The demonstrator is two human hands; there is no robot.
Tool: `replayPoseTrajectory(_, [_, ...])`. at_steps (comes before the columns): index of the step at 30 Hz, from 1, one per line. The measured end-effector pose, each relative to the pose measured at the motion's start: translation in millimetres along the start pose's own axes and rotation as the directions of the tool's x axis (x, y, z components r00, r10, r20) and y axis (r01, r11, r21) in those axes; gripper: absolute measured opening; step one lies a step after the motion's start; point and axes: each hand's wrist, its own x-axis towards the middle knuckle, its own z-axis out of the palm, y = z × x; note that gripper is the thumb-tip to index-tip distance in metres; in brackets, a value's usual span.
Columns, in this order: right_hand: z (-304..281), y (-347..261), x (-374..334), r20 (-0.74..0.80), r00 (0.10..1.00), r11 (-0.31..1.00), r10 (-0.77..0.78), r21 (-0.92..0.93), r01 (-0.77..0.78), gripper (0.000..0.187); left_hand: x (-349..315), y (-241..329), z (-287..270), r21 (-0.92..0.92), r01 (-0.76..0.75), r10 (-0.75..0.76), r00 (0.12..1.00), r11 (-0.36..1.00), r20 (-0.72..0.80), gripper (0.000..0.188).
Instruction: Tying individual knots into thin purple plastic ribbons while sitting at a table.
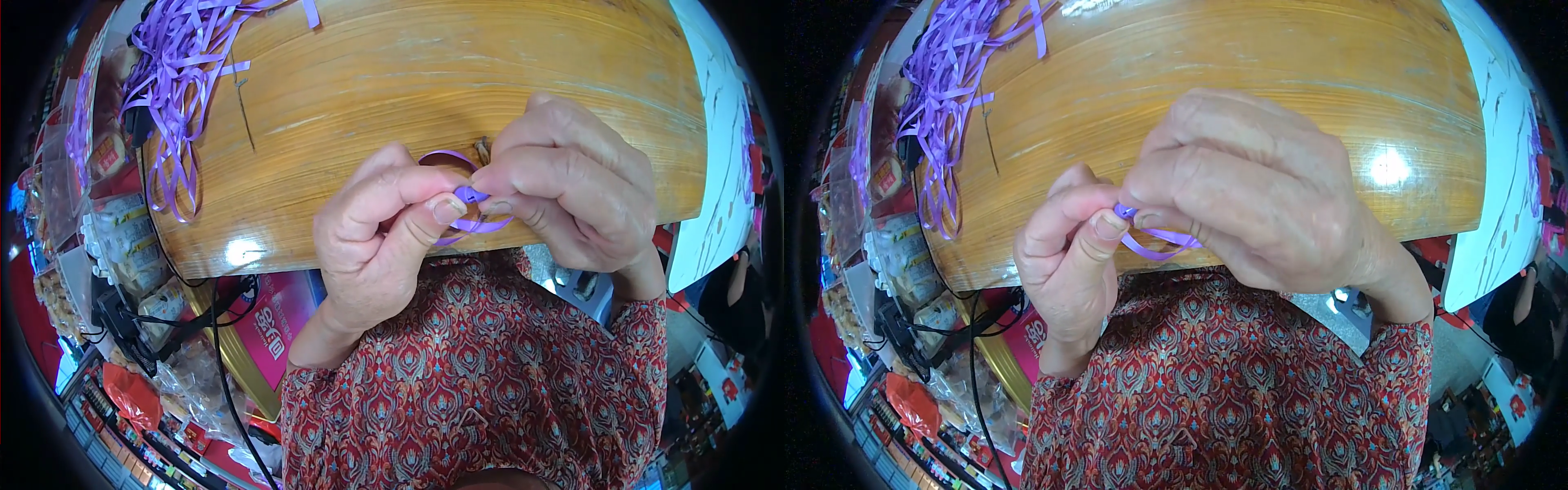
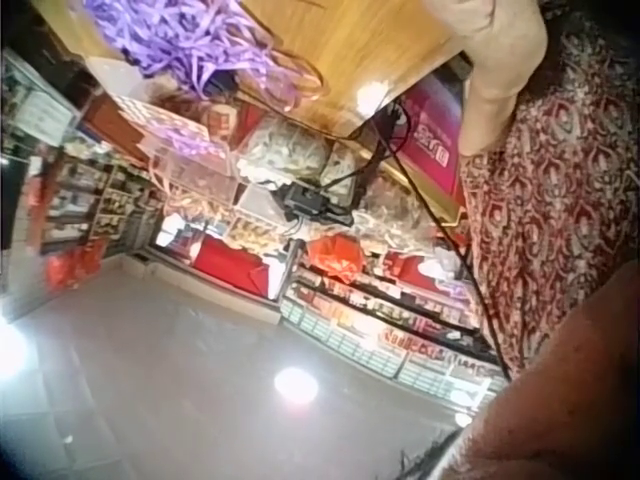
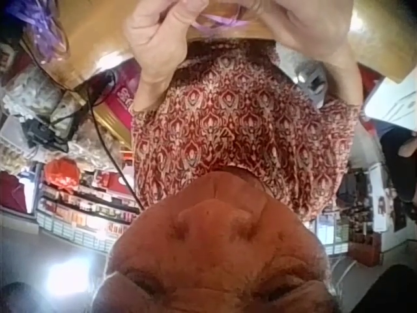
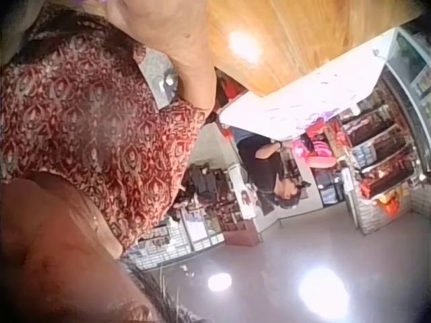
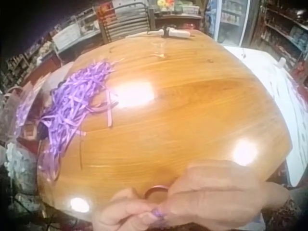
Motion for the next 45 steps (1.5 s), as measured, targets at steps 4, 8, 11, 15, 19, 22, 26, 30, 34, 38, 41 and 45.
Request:
replayPoseTrajectory(4, [0,-5,2,-0.005,1.0,1.0,0.024,0.01,-0.024,0.02,0,2,2,0.122,-0.084,0.084,0.996,0.989,0.006,0.011])
replayPoseTrajectory(8, [0,-3,2,-0.003,1.0,1.0,0.029,0.004,-0.029,0.021,0,4,5,0.136,-0.08,0.086,0.995,0.987,-0.041,0.011])
replayPoseTrajectory(11, [-1,-1,2,0.005,1.0,0.999,0.031,0.019,-0.031,0.021,3,3,1,0.152,-0.086,0.087,0.996,0.985,-0.002,0.011])
replayPoseTrajectory(15, [-4,4,4,0.028,1.0,0.997,0.013,0.072,-0.015,0.021,7,2,-5,0.126,-0.089,0.078,0.993,0.988,0.09,0.011])
replayPoseTrajectory(19, [-3,6,3,0.022,1.0,0.997,0.01,0.074,-0.011,0.021,7,-3,-5,-0.025,-0.005,0.008,0.996,1.0,0.087,0.011])
replayPoseTrajectory(22, [-2,6,2,0.017,1.0,0.998,0.017,0.058,-0.018,0.021,7,-2,-4,-0.113,0.05,-0.04,0.995,0.992,0.088,0.011])
replayPoseTrajectory(26, [-1,7,2,0.006,0.998,0.997,-0.07,-0.018,0.07,0.025,5,4,-5,-0.209,0.167,-0.151,0.984,0.964,0.09,0.01])
replayPoseTrajectory(30, [1,8,2,-0.002,0.996,0.996,-0.085,-0.038,0.085,0.028,5,3,-7,-0.04,0.095,-0.091,0.993,0.995,0.078,0.01])
replayPoseTrajectory(34, [0,5,1,-0.002,0.998,0.997,-0.07,-0.044,0.07,0.027,3,12,-3,0.41,-0.147,0.126,0.989,0.9,0.077,0.014])
replayPoseTrajectory(38, [0,2,-1,-0.023,0.999,0.999,-0.029,-0.042,0.028,0.024,1,14,2,0.522,-0.238,0.243,0.968,0.819,0.061,0.021])
replayPoseTrajectory(41, [0,0,-1,0.002,1.0,1.0,0.029,-0.006,-0.029,0.022,3,13,5,0.539,-0.265,0.277,0.959,0.799,0.06,0.021])
replayPoseTrajectory(45, [4,3,-6,0.028,0.992,0.988,0.12,0.095,-0.122,0.019,1,4,7,0.429,-0.169,0.19,0.982,0.887,-0.007,0.016])
